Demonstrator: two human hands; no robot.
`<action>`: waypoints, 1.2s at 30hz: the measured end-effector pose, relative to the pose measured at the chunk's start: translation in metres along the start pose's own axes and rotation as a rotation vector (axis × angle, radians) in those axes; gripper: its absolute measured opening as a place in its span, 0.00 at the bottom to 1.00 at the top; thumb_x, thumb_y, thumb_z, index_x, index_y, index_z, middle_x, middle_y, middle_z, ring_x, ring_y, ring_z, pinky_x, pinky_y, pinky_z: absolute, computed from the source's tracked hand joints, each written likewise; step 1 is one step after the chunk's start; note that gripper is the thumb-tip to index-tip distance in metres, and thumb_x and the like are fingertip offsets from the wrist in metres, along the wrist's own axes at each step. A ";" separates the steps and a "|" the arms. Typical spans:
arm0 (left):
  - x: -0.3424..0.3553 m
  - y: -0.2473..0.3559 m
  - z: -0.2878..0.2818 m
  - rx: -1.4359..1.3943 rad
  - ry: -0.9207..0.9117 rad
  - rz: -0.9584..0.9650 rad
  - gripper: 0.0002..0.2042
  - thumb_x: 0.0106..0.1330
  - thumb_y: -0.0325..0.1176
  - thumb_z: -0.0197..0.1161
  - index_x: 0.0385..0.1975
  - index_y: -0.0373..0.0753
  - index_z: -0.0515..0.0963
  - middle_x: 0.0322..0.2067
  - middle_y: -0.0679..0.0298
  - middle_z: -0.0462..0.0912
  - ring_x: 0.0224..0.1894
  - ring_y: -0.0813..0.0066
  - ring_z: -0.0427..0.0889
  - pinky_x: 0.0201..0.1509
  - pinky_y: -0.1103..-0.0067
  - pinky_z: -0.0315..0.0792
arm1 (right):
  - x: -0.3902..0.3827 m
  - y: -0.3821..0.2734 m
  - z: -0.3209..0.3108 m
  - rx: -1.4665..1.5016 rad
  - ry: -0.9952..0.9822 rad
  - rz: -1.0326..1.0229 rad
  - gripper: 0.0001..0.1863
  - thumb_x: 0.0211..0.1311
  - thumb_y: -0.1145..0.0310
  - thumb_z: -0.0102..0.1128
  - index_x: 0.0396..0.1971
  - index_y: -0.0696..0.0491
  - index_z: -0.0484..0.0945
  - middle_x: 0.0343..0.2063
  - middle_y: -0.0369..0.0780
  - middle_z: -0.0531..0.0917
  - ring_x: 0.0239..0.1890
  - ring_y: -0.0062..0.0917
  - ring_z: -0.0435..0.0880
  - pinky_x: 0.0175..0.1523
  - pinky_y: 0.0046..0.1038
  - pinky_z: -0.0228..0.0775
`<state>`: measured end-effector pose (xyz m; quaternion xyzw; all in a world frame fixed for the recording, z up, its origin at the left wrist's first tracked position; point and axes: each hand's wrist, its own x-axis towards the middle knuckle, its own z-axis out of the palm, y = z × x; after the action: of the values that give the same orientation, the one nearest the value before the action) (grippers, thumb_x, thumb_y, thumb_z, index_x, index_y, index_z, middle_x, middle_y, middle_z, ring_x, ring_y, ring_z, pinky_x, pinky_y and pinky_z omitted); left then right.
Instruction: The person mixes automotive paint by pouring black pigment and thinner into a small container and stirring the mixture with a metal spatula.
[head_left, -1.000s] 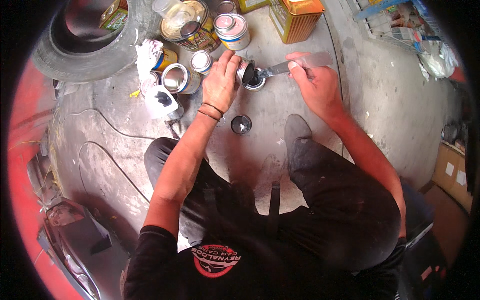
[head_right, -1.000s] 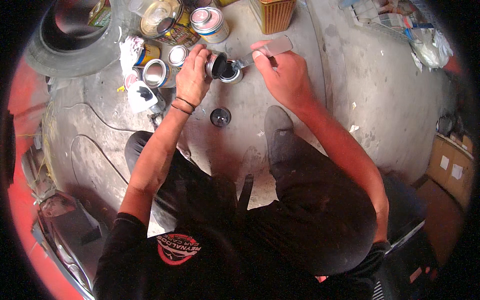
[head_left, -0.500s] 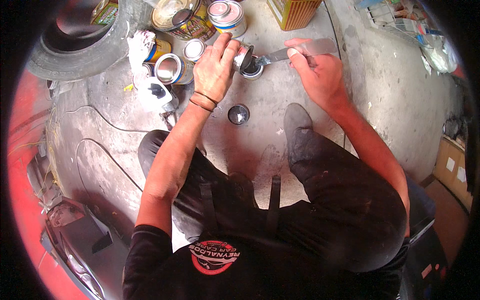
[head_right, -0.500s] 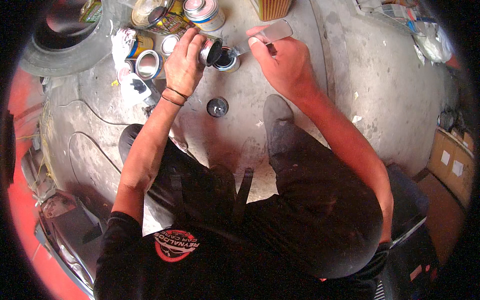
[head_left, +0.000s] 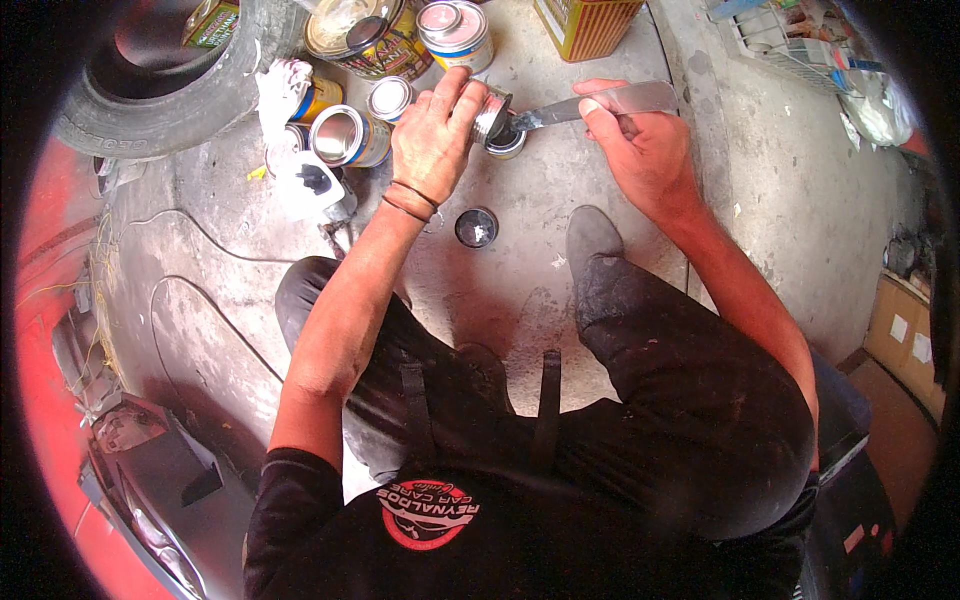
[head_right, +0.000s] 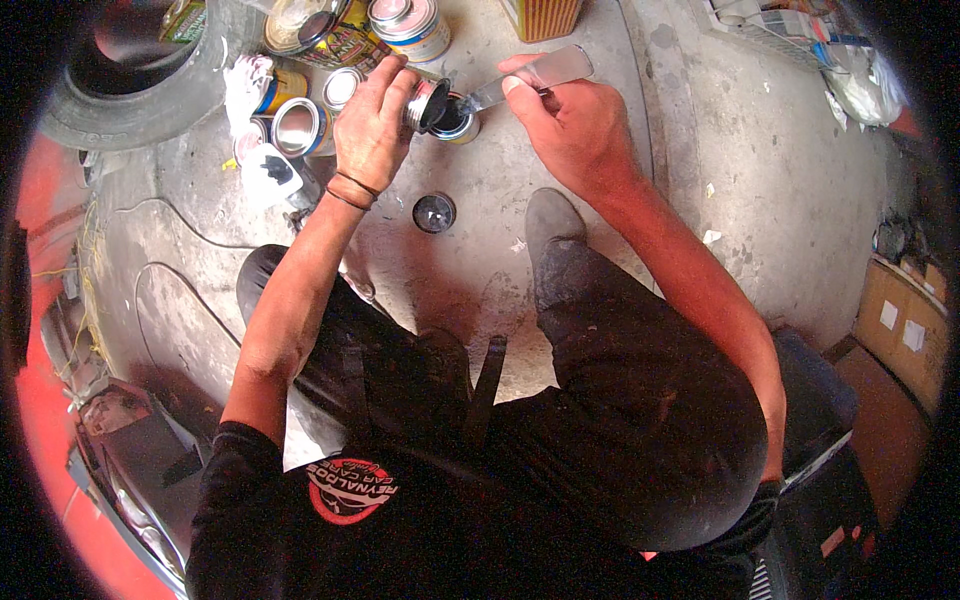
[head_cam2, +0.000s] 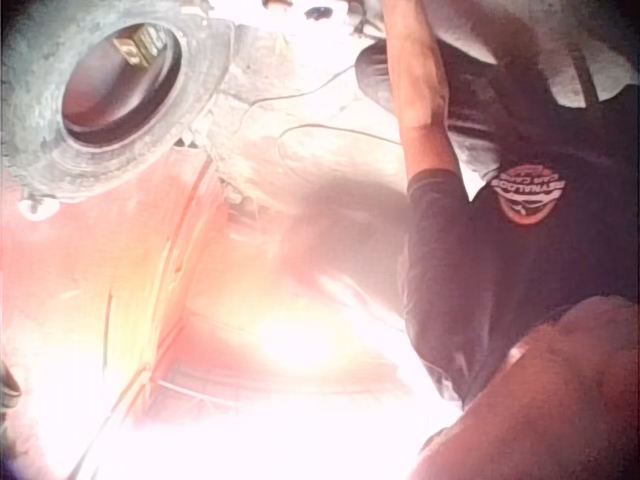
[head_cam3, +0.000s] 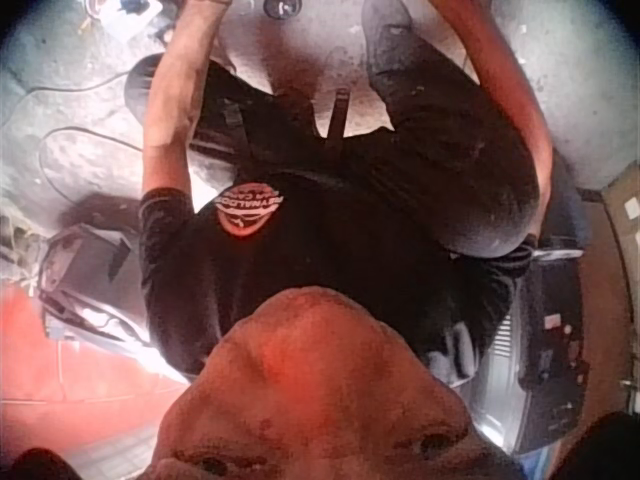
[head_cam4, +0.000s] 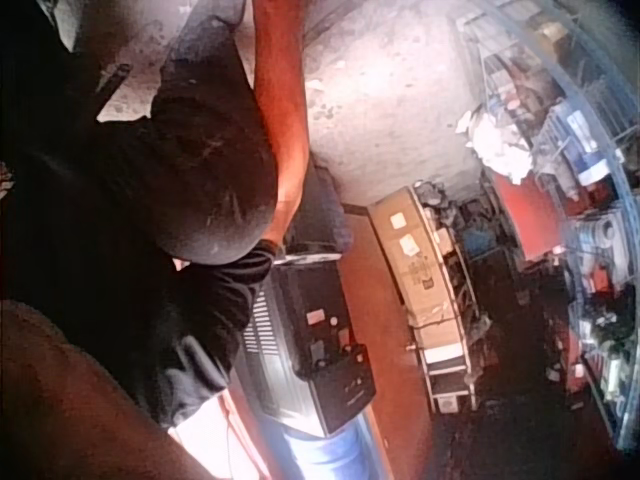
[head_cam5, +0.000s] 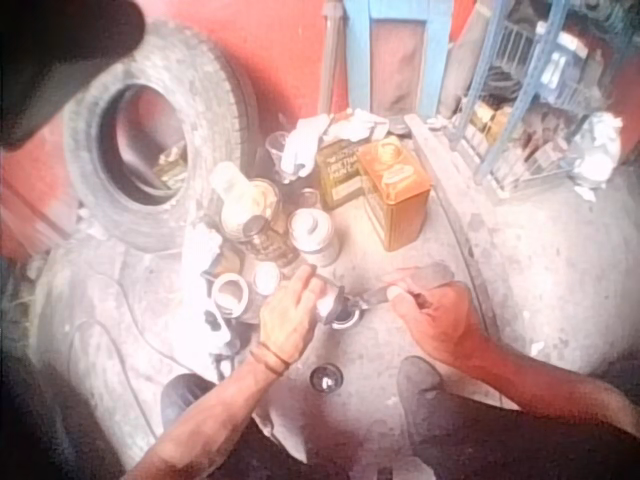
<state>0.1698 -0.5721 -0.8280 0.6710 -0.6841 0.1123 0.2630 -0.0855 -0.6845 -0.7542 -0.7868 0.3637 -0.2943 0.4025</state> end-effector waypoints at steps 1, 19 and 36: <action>0.000 0.000 0.001 0.005 -0.005 0.010 0.27 0.59 0.26 0.72 0.61 0.50 0.79 0.66 0.63 0.82 0.46 0.60 0.88 0.48 0.63 0.85 | 0.000 -0.001 0.000 0.000 0.009 -0.002 0.12 0.78 0.64 0.68 0.54 0.52 0.91 0.22 0.35 0.83 0.25 0.17 0.79 0.34 0.29 0.74; -0.011 0.000 0.010 0.090 -0.080 0.006 0.28 0.62 0.29 0.73 0.64 0.51 0.77 0.68 0.63 0.81 0.51 0.61 0.87 0.53 0.64 0.84 | -0.003 -0.013 -0.011 -0.016 -0.080 0.086 0.11 0.80 0.71 0.67 0.52 0.61 0.91 0.46 0.36 0.94 0.35 0.16 0.88 0.43 0.23 0.81; -0.025 -0.010 0.030 -0.132 -0.093 -0.258 0.36 0.53 0.21 0.76 0.66 0.44 0.75 0.69 0.54 0.79 0.61 0.45 0.86 0.64 0.58 0.83 | -0.001 -0.026 -0.029 0.116 -0.083 -0.064 0.09 0.78 0.73 0.67 0.50 0.59 0.92 0.43 0.39 0.94 0.35 0.17 0.88 0.44 0.26 0.83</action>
<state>0.1721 -0.5665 -0.8683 0.7392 -0.6093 0.0011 0.2868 -0.0999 -0.6849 -0.7176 -0.7848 0.3039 -0.2948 0.4525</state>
